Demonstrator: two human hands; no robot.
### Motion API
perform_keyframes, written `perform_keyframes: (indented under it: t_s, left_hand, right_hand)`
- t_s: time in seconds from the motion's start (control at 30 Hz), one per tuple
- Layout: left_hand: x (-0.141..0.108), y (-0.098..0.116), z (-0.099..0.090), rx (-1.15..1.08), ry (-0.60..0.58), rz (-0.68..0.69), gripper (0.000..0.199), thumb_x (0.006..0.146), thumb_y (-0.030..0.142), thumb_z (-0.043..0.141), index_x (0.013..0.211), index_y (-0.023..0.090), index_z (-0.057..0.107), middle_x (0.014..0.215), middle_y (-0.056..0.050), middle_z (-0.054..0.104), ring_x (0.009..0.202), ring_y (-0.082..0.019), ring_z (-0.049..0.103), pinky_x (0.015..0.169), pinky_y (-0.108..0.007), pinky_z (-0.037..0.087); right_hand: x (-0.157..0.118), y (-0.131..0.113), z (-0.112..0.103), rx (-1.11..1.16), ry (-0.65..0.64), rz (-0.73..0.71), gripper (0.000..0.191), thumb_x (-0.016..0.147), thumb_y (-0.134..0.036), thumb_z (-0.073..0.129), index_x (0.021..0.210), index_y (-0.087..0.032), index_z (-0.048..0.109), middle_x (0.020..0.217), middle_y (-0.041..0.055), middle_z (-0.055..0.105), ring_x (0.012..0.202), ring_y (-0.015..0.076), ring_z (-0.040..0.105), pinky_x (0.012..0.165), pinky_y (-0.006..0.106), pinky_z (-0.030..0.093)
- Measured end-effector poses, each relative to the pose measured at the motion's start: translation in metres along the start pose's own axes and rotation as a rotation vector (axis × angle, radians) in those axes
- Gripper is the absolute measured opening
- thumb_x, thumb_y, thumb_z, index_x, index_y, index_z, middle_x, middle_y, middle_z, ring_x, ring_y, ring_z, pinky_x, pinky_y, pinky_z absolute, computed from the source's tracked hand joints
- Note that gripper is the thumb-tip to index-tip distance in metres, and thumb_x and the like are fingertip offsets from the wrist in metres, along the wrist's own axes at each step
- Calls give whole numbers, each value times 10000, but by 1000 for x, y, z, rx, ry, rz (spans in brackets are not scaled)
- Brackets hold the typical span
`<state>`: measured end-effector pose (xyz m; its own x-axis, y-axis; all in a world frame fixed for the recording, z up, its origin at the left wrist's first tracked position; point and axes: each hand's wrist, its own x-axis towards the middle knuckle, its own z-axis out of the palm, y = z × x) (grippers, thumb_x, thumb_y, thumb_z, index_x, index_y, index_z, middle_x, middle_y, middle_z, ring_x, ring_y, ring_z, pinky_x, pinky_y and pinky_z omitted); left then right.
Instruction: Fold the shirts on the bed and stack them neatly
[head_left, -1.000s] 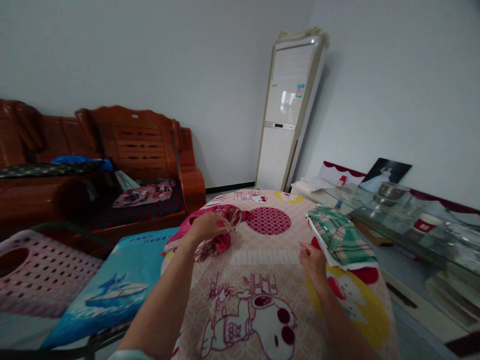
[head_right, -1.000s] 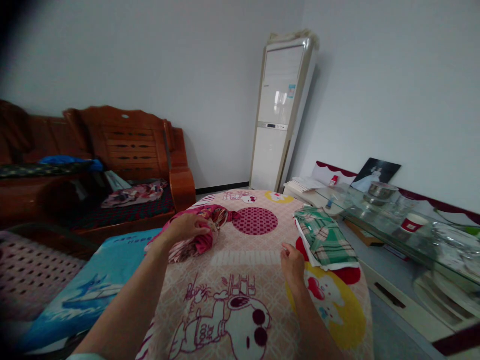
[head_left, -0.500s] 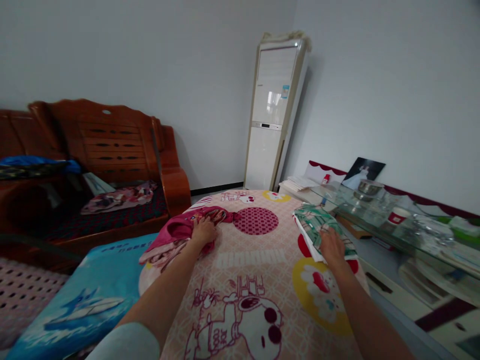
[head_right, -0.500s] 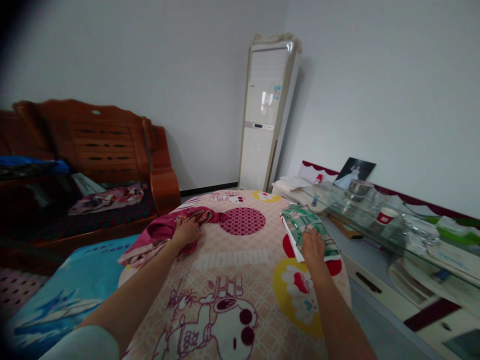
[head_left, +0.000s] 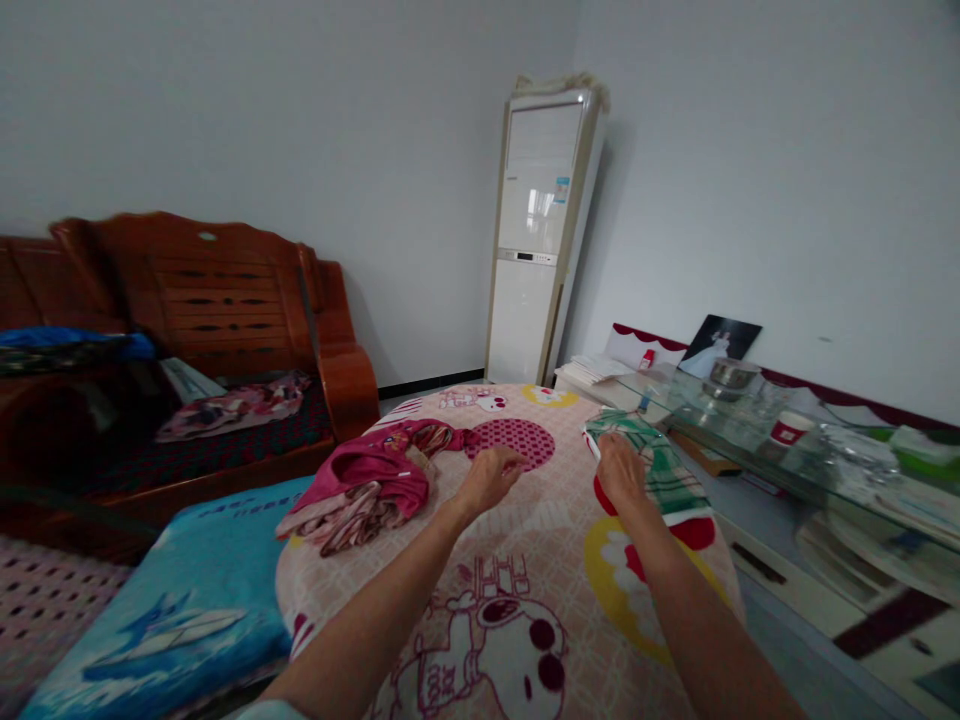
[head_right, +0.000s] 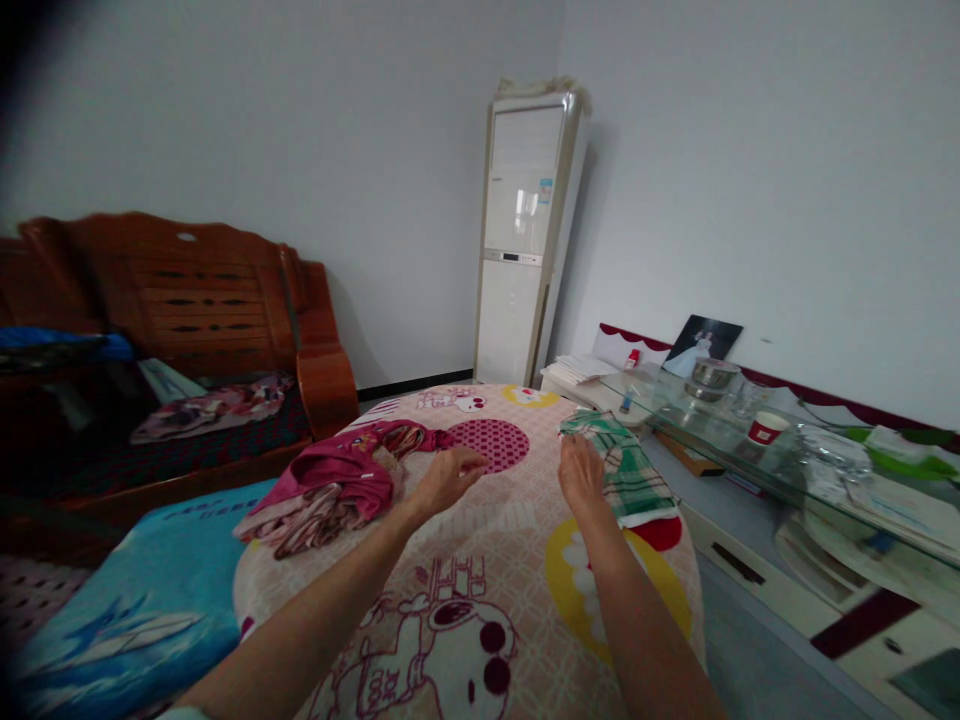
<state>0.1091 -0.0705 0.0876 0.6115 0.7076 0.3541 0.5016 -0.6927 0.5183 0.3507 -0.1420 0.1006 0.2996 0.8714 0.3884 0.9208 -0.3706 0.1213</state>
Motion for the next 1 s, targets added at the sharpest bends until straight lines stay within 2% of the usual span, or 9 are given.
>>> perform_keyframes:
  t_s: [0.1,0.3,0.4,0.5,0.57,0.67,0.77,0.87,1.0]
  left_hand:
    - [-8,5,19,-55,-69,23,259,827,172,546,1016,209,719,1023,-38,722,890,-164,656,835,-249,491]
    - [-19,-7,41,-112,-123,-1,289,768,117,547,993,167,723,945,-64,730,829,-171,667,821,-282,509]
    - [-13,-1,46,-223,-87,6,400,751,89,525,1114,176,671,1076,-73,695,849,-152,665,801,-271,525]
    - [-3,11,46,-339,-29,60,600,739,96,534,1326,221,514,1306,-92,572,901,-145,655,778,-271,537]
    - [1,17,42,-328,34,124,678,733,113,557,1390,231,438,1366,-100,522,1015,-177,622,852,-307,519]
    - [2,14,29,-180,23,139,459,750,111,529,1192,202,619,1183,-82,648,1065,-206,594,929,-324,464]
    - [0,3,7,-25,-49,-5,286,737,64,461,843,191,695,873,-44,710,894,-195,637,841,-287,470]
    - [1,-5,-26,-21,206,-172,274,735,61,424,802,178,662,793,-32,691,806,-182,632,769,-267,475]
    - [5,-4,-70,-76,880,-188,335,798,119,390,1053,174,599,1044,-59,664,969,-186,611,859,-294,474]
  right_hand:
    - [7,23,5,-18,-44,50,352,905,-67,337,1022,-137,661,1203,155,577,1013,245,577,771,311,449]
    - [0,76,18,55,-138,172,340,874,-28,356,918,-113,682,1070,179,627,948,239,622,798,335,453]
    - [-6,53,8,149,-77,118,336,840,-13,369,942,-112,674,1010,168,653,952,236,624,824,333,453]
    - [-13,2,-10,334,-47,-42,285,811,-55,442,914,-151,689,937,100,693,915,198,634,837,293,463]
    - [-19,-29,-22,703,-77,-281,242,780,-108,499,893,-185,699,870,36,708,840,162,645,773,249,489]
    - [-23,-49,-27,1184,-100,-463,261,790,-161,491,959,-174,689,922,33,714,831,156,655,760,259,505]
    - [-22,-29,-16,965,-14,-211,316,795,-104,471,1033,-159,672,994,65,706,898,165,654,810,260,484]
    - [-21,10,6,387,-29,114,318,822,-61,448,1037,-132,672,1030,131,676,982,211,630,858,296,452]
    - [-25,47,30,-3,-127,256,234,884,-176,478,988,-84,665,1054,198,620,1028,278,591,790,320,459]
